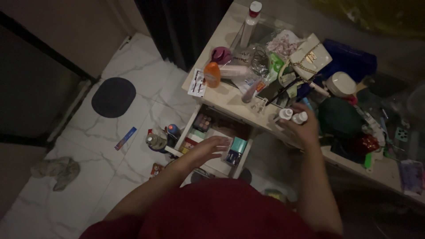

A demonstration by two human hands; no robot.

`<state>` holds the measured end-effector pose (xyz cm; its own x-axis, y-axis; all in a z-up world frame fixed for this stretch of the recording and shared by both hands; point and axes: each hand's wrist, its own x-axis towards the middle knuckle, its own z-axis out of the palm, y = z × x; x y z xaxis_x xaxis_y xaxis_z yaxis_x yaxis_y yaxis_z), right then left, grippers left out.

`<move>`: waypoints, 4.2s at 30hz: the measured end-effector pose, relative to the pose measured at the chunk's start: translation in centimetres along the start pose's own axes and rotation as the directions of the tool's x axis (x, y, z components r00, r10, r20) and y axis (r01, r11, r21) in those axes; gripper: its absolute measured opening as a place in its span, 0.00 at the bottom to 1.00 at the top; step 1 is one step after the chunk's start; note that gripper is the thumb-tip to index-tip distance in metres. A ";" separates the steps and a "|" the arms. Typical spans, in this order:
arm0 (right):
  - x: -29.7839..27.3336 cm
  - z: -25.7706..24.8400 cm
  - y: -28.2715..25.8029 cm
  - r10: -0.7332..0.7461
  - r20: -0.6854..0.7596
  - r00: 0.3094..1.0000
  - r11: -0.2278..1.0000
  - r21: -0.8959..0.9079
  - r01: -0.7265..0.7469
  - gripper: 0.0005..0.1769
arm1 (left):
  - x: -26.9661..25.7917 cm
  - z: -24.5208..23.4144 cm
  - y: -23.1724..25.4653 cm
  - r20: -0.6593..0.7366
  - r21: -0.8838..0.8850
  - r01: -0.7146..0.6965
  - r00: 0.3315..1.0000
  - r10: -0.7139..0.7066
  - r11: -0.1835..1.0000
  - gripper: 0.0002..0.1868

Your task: Organizing various cosmetic and personal care items from a vanity surface into a drawer.

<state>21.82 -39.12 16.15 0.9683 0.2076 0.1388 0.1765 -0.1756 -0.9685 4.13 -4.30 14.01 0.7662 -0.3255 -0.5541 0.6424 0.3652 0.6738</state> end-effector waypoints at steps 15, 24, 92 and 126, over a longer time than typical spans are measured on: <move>-2.5 1.5 -2.4 0.148 -0.172 0.974 0.942 -0.275 -0.191 0.24 | 3.4 1.4 1.0 0.171 -0.025 -0.121 0.978 0.124 0.992 0.27; -5.8 8.6 -3.5 0.488 0.394 0.778 0.794 0.170 -0.584 0.28 | 2.4 5.8 4.6 0.325 -0.264 -0.142 0.918 0.227 0.954 0.26; -12.6 26.7 1.8 0.617 0.455 0.642 0.134 0.743 -0.656 0.34 | 4.7 -11.7 -4.1 -0.017 -0.330 0.084 0.995 -0.095 0.940 0.36; -12.3 24.7 0.8 0.748 0.325 0.579 0.534 0.222 -0.816 0.28 | 0.5 -10.2 -3.0 0.193 0.153 0.081 0.975 -0.110 0.985 0.46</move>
<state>5.73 -18.07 8.56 0.6349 0.3012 -0.7115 -0.7347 -0.0497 -0.6766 2.75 3.29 6.71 0.6728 -0.5258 -0.5205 0.6923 0.1995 0.6934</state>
